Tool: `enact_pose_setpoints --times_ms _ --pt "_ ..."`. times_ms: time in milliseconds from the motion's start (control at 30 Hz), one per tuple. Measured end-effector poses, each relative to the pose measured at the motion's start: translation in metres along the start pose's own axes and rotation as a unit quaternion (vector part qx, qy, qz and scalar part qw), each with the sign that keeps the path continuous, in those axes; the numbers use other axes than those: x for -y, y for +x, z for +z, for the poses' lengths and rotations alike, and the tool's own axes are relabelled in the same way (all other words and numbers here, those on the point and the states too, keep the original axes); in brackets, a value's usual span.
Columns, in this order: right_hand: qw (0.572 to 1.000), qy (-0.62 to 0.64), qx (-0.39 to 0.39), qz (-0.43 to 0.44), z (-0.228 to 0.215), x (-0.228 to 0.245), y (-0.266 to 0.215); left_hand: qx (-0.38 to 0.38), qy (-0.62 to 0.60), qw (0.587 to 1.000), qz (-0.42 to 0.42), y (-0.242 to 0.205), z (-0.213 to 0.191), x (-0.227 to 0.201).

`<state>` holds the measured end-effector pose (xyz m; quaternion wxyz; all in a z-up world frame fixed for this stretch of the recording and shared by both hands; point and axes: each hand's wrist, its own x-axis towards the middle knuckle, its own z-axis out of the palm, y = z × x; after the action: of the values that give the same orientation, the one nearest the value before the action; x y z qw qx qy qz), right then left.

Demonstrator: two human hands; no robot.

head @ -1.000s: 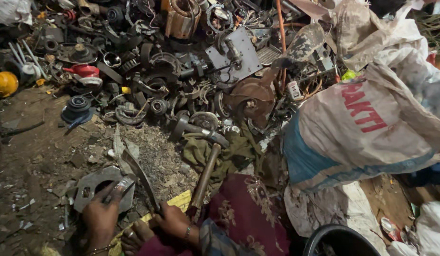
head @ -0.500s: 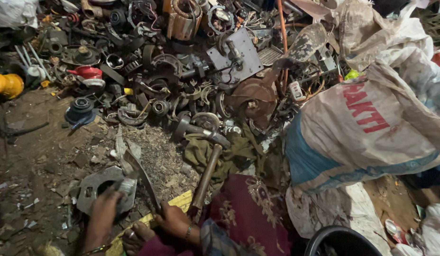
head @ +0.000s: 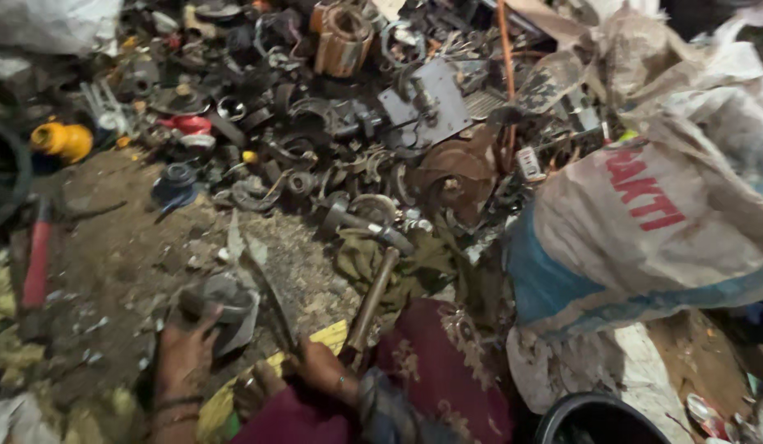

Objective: The person sits on the floor and repeatedly strikes a metal part with a hammer. The person holds the metal piece with one hand and swings the hammer with the other, striking the same area multiple times.

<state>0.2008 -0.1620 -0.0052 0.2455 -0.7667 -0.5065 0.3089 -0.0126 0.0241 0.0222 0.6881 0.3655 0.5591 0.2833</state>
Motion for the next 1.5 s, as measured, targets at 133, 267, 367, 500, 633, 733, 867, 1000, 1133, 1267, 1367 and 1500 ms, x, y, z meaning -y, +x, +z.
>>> enact_pose_setpoints --times_ms 133,267,367,500,633,733,867,1000,1133,1267,1367,1500 --pt "1.0 0.012 0.013 -0.013 0.012 -0.032 0.012 -0.033 0.13 0.99 0.051 0.012 0.0 0.026" --pt "0.998 0.045 0.026 -0.022 0.025 -0.054 0.022 -0.038 0.115 0.976 0.179 -0.003 0.014 0.02" --pt "0.996 0.068 0.035 -0.044 0.021 -0.048 0.025 -0.024 -0.146 0.975 0.165 -0.02 0.025 -0.011" --pt "0.996 0.066 0.003 -0.064 0.002 -0.011 0.0 -0.04 -0.094 0.98 0.173 -0.042 0.023 -0.033" --pt "0.997 0.03 -0.036 -0.058 -0.028 0.044 -0.03 -0.041 -0.104 0.978 0.175 -0.043 0.037 -0.032" --pt "0.991 0.02 -0.088 -0.101 -0.042 0.073 -0.048 -0.017 -0.167 0.962 0.216 -0.044 0.041 -0.025" --pt "0.997 -0.041 -0.067 -0.024 -0.045 0.085 -0.048 -0.081 0.077 0.985 0.132 -0.043 0.039 -0.03" --pt "0.993 -0.098 0.01 -0.069 -0.047 0.087 -0.044 -0.138 0.265 0.92 0.254 -0.045 0.03 -0.031" --pt "0.995 -0.062 -0.045 -0.062 -0.065 0.105 -0.049 -0.109 0.232 0.929 0.268 -0.043 0.027 -0.036" --pt "0.981 0.051 -0.149 -0.109 -0.075 0.108 -0.071 -0.125 0.297 0.906 0.276 -0.043 0.033 -0.031" --pt "0.98 0.047 -0.171 -0.094 -0.066 0.097 -0.066 -0.104 0.314 0.909 0.252 -0.042 0.033 -0.032" --pt "0.99 -0.128 0.062 -0.013 -0.055 0.077 -0.038 -0.103 0.29 0.91 0.277 -0.038 0.03 -0.028"
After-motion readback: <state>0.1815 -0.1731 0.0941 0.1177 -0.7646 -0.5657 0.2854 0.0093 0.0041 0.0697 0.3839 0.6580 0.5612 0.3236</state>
